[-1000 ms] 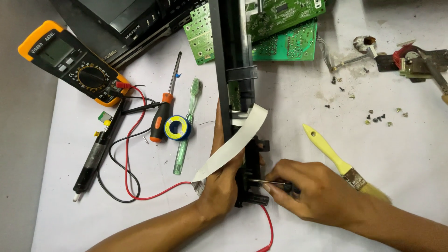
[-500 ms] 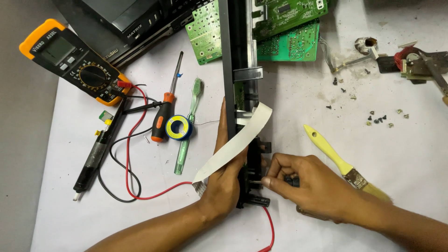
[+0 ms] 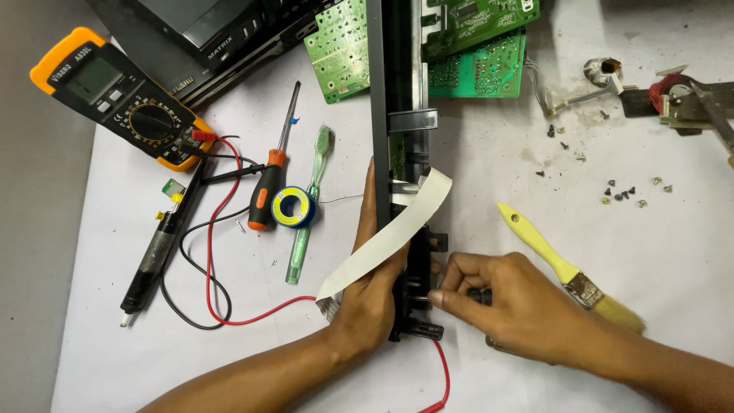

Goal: Disassembling an electronic device by removing screws and disconnecting internal ribbon cables and circuit boards.

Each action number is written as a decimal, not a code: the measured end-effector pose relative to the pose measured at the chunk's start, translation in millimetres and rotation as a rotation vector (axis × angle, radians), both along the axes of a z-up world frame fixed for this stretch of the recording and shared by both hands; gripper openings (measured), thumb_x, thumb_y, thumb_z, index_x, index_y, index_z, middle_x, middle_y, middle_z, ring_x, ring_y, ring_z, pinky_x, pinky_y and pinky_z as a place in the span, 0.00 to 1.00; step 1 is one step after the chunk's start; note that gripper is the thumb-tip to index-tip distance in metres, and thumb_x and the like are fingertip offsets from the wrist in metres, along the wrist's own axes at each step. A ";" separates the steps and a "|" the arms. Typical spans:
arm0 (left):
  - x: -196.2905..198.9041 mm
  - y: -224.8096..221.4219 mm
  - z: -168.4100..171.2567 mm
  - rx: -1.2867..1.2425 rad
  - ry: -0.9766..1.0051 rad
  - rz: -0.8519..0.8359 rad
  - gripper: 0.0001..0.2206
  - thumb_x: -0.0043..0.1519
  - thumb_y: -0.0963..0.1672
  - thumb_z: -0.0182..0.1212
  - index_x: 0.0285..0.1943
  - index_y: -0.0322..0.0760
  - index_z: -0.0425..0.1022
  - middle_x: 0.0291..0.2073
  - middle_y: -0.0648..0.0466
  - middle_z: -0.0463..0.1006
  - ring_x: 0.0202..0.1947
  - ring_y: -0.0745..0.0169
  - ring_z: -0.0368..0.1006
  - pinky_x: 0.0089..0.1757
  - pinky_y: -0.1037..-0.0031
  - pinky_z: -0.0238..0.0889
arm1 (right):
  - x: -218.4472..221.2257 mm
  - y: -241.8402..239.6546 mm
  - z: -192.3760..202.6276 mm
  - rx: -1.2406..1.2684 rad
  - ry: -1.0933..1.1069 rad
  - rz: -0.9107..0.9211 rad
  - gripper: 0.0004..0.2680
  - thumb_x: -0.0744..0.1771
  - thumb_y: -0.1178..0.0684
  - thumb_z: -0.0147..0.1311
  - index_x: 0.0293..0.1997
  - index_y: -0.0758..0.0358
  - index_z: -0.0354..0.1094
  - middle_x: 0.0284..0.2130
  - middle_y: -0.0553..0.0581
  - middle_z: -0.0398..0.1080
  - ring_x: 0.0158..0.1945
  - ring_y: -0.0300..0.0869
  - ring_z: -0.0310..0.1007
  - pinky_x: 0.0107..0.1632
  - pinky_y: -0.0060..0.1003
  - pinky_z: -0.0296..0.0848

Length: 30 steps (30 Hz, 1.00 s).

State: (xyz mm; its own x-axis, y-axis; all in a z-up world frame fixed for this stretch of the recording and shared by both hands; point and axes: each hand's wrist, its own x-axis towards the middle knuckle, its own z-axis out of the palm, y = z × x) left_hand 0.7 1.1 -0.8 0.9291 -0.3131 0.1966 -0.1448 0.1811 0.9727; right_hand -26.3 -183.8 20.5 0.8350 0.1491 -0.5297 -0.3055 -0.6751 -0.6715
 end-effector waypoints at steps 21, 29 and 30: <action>-0.4 -0.2 3.4 -0.025 0.009 -0.008 0.32 0.71 0.47 0.42 0.81 0.37 0.31 0.82 0.46 0.34 0.82 0.56 0.30 0.75 0.63 0.31 | 2.5 8.8 13.1 0.074 0.239 -0.140 0.11 0.68 0.47 0.60 0.28 0.60 0.71 0.17 0.51 0.71 0.22 0.37 0.60 0.32 0.31 0.63; -4.6 -2.4 3.7 -0.128 0.211 -0.049 0.35 0.68 0.50 0.46 0.82 0.46 0.30 0.71 0.50 0.61 0.40 0.62 0.70 0.41 0.71 0.73 | 2.3 -18.5 3.0 -0.240 -1.354 0.914 0.03 0.69 0.63 0.50 0.40 0.69 0.70 0.26 0.54 0.64 0.25 0.42 0.62 0.26 0.35 0.61; -4.9 -3.2 5.0 -0.092 0.229 -0.018 0.35 0.69 0.50 0.45 0.82 0.45 0.32 0.76 0.54 0.54 0.46 0.65 0.68 0.45 0.72 0.73 | 3.0 -17.3 9.5 -0.355 -1.468 0.972 0.02 0.69 0.63 0.53 0.40 0.67 0.72 0.26 0.53 0.66 0.26 0.40 0.65 0.27 0.32 0.61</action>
State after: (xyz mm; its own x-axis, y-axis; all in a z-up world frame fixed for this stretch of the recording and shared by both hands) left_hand -4.2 -2.1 4.2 0.9471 -0.3206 0.0104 0.0813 0.2710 0.9591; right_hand -23.3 -201.1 30.1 0.2957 0.8786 0.3750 0.8991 -0.3886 0.2014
